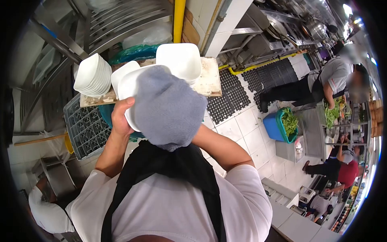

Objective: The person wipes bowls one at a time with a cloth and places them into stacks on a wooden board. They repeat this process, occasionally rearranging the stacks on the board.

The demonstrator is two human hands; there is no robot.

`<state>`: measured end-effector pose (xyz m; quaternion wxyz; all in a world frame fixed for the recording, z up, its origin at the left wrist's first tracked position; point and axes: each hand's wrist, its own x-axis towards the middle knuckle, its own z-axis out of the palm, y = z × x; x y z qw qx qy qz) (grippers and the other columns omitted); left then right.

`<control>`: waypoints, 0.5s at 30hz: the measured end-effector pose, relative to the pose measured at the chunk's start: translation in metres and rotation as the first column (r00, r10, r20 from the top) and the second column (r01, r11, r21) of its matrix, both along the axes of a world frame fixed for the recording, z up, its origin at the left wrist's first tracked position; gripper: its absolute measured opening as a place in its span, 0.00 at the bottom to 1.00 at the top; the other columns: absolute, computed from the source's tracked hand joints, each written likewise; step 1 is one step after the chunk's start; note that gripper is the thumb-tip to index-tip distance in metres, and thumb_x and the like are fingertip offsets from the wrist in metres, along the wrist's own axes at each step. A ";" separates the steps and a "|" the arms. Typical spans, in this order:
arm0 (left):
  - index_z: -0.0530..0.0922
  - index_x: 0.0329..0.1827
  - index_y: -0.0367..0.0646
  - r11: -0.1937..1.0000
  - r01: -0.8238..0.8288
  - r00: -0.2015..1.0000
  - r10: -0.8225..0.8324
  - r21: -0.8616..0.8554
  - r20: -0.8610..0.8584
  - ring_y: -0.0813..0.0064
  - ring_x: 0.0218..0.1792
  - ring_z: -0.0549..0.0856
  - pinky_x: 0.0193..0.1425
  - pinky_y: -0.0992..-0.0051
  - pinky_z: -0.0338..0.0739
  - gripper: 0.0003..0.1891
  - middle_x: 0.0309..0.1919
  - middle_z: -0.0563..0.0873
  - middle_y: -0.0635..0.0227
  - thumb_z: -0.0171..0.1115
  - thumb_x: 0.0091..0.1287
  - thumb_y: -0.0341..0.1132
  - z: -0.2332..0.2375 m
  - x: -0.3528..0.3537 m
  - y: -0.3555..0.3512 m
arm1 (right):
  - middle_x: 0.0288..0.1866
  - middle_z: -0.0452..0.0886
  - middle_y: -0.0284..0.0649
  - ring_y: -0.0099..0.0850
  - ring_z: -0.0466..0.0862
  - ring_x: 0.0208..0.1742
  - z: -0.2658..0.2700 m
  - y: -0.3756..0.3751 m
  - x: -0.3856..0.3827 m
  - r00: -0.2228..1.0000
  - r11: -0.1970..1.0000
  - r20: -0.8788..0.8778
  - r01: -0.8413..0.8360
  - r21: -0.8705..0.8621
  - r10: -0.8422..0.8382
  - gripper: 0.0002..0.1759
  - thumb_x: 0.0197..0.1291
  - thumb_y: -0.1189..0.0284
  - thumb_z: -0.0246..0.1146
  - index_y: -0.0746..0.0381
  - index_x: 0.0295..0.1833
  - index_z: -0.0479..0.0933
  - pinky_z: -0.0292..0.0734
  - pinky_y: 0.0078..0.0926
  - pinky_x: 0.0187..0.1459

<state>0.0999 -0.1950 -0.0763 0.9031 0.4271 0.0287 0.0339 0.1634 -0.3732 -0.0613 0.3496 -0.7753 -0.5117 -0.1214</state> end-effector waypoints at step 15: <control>0.74 0.61 0.28 0.963 -0.160 0.986 0.168 0.219 -0.021 0.65 0.48 0.86 0.53 0.69 0.80 0.24 0.49 0.85 0.53 0.56 0.66 0.35 0.005 0.084 0.024 | 0.57 0.79 0.43 0.38 0.78 0.60 -0.020 -0.113 0.004 0.857 0.936 -0.424 0.347 0.055 -0.292 0.23 0.60 0.66 0.66 0.63 0.59 0.76 0.70 0.37 0.64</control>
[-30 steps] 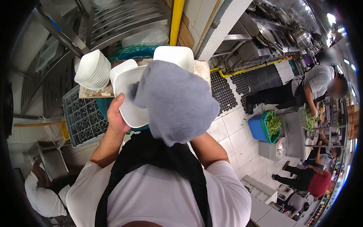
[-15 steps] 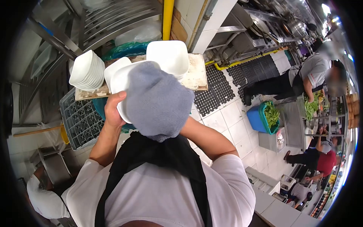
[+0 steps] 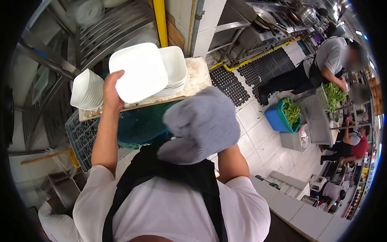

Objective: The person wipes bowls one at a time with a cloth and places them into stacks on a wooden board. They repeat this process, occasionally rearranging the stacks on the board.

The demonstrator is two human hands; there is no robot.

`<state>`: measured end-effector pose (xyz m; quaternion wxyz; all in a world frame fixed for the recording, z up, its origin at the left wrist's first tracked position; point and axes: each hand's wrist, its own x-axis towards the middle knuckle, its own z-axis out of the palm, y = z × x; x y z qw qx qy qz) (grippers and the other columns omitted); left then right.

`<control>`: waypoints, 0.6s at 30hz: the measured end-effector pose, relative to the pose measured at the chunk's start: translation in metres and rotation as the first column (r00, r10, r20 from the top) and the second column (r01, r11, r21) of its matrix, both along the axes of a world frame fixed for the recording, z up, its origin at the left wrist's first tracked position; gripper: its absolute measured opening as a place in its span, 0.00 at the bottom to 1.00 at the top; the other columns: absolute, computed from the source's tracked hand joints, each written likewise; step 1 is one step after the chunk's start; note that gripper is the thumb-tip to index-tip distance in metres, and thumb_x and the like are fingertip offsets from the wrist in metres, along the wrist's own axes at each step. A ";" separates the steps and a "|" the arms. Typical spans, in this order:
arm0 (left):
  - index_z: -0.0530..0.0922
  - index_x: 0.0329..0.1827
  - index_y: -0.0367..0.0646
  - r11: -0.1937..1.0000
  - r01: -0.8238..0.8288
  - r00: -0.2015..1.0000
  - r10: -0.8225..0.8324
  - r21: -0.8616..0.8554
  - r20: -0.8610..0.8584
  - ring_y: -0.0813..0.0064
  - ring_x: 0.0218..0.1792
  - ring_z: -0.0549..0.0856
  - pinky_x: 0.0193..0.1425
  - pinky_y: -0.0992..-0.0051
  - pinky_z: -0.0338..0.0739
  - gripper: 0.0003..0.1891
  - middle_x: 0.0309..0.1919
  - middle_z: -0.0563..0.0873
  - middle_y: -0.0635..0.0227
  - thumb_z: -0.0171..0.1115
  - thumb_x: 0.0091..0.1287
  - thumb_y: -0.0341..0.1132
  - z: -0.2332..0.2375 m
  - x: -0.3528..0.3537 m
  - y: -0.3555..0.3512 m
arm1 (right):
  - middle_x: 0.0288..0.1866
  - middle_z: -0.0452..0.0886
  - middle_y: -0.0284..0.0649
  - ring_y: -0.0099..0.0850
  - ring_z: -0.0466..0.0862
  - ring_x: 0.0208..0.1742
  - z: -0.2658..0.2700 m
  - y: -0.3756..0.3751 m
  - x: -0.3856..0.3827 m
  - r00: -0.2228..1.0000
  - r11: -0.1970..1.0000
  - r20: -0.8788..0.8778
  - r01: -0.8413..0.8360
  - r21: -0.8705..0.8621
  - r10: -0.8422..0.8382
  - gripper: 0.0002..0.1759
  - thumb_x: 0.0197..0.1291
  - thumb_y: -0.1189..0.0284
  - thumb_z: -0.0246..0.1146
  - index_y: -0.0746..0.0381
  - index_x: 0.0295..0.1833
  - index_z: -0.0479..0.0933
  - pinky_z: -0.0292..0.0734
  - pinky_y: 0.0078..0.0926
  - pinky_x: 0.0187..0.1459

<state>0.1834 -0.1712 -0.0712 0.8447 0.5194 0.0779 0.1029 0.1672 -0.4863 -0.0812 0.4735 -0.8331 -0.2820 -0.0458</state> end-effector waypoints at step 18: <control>0.84 0.47 0.31 0.650 0.198 0.952 0.052 0.734 -0.303 0.73 0.34 0.85 0.41 0.73 0.78 0.16 0.35 0.88 0.62 0.63 0.62 0.34 -0.013 0.078 0.004 | 0.55 0.81 0.42 0.32 0.80 0.55 -0.045 -0.057 -0.007 0.920 0.911 -0.082 0.391 0.132 -0.383 0.20 0.66 0.66 0.65 0.67 0.58 0.77 0.75 0.31 0.61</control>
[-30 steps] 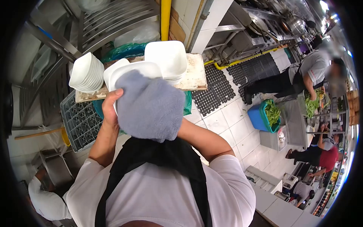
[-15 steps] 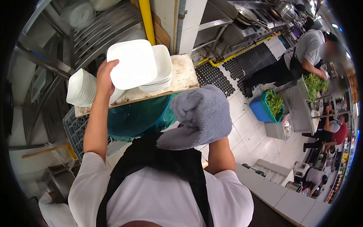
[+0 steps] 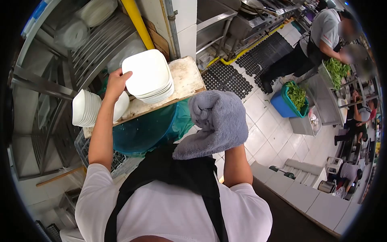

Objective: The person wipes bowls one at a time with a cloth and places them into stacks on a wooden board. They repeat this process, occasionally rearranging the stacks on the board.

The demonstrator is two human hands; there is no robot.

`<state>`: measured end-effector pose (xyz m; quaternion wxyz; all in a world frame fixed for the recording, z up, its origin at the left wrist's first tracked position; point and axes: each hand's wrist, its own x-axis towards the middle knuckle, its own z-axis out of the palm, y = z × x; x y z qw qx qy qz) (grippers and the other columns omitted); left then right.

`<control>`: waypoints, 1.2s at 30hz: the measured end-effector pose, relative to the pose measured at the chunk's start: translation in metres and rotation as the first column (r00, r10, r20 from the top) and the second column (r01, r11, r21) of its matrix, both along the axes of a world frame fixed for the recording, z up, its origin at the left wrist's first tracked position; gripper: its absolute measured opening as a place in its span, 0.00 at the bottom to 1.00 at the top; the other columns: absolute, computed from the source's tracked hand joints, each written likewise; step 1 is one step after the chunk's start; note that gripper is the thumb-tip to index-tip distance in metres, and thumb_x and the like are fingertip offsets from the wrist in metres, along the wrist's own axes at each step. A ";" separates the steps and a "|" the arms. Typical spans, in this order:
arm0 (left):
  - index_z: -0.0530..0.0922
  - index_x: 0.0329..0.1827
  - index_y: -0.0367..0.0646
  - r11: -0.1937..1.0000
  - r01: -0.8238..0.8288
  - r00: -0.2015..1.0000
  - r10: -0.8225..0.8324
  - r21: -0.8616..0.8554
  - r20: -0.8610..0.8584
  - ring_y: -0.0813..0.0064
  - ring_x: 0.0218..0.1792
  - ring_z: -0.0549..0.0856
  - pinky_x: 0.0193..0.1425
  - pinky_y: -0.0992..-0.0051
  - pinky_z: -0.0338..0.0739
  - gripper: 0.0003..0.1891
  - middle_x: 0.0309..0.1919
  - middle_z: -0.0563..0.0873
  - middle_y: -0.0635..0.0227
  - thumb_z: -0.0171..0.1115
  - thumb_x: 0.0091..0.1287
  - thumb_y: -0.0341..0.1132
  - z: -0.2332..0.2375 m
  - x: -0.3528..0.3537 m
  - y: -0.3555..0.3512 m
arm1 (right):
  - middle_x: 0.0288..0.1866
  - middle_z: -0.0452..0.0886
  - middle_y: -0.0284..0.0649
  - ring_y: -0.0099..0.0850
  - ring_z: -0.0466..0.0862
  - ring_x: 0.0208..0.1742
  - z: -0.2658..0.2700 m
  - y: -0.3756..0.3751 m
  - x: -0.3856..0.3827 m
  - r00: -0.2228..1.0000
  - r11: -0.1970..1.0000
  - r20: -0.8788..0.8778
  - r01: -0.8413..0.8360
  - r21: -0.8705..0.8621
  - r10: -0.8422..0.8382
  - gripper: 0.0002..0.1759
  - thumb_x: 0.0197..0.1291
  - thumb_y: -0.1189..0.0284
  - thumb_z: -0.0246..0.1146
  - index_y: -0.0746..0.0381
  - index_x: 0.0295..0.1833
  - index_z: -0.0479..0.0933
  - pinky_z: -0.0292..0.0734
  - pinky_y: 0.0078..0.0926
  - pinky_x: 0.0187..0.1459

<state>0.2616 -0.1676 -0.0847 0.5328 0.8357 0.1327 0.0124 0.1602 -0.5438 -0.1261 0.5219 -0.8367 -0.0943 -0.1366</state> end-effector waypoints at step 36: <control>0.71 0.72 0.45 0.606 0.282 0.943 -0.318 0.744 -0.098 0.44 0.69 0.74 0.69 0.57 0.71 0.28 0.69 0.73 0.45 0.62 0.70 0.43 -0.101 -0.113 0.090 | 0.35 0.76 0.47 0.39 0.73 0.34 0.087 0.091 0.014 0.934 0.935 0.073 -0.353 0.041 0.349 0.24 0.52 0.53 0.63 0.66 0.40 0.76 0.73 0.35 0.37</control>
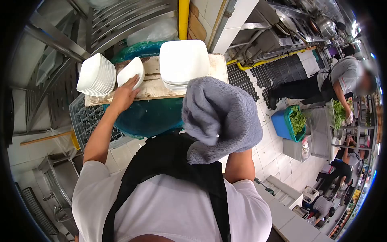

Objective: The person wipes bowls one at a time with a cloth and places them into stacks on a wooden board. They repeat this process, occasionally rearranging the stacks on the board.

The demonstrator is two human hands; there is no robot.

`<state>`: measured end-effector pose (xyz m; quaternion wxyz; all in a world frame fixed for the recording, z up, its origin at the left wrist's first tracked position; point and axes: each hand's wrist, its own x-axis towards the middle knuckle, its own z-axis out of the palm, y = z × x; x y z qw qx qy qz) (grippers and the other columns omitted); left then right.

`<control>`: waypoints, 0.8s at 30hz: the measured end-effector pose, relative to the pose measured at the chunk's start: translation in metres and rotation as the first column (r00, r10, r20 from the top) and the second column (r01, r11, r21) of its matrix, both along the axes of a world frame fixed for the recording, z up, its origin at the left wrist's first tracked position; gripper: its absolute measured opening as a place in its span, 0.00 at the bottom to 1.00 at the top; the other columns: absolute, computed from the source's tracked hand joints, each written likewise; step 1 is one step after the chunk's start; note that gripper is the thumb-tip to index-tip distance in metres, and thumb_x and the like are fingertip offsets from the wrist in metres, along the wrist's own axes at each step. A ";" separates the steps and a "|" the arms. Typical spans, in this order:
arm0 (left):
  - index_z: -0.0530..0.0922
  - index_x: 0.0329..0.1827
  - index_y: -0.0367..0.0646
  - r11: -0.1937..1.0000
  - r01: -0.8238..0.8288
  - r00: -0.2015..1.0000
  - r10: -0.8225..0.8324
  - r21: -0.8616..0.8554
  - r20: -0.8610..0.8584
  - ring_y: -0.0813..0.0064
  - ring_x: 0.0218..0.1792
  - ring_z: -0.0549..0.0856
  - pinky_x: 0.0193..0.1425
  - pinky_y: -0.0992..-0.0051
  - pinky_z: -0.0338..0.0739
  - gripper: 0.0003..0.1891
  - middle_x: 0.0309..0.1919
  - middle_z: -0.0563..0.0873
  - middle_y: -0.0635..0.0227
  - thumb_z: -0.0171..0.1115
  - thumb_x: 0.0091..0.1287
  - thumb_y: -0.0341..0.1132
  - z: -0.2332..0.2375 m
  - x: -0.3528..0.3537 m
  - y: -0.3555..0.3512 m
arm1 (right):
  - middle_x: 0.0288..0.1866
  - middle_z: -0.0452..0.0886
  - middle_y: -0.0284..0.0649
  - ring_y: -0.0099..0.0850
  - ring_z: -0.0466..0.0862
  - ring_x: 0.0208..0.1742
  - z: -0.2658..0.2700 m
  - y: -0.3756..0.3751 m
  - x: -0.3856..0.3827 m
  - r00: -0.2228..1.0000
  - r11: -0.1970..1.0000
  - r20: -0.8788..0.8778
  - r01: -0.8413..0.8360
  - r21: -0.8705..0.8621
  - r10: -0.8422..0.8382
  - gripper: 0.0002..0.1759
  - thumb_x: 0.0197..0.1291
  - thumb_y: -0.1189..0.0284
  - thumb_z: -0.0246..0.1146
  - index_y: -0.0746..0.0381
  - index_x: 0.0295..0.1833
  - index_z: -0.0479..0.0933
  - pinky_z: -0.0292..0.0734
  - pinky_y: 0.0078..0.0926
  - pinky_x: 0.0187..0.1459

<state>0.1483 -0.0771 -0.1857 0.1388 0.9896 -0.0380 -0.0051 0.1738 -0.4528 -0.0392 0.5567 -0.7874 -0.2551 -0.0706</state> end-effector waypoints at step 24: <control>0.80 0.56 0.30 -0.247 0.384 0.894 0.342 -0.890 0.291 0.73 0.51 0.83 0.57 0.71 0.75 0.17 0.51 0.87 0.62 0.64 0.73 0.36 0.132 -0.077 -0.122 | 0.42 0.77 0.47 0.41 0.75 0.40 0.038 0.117 -0.017 0.787 0.819 0.584 0.195 -0.540 0.198 0.27 0.51 0.51 0.65 0.63 0.46 0.77 0.73 0.36 0.44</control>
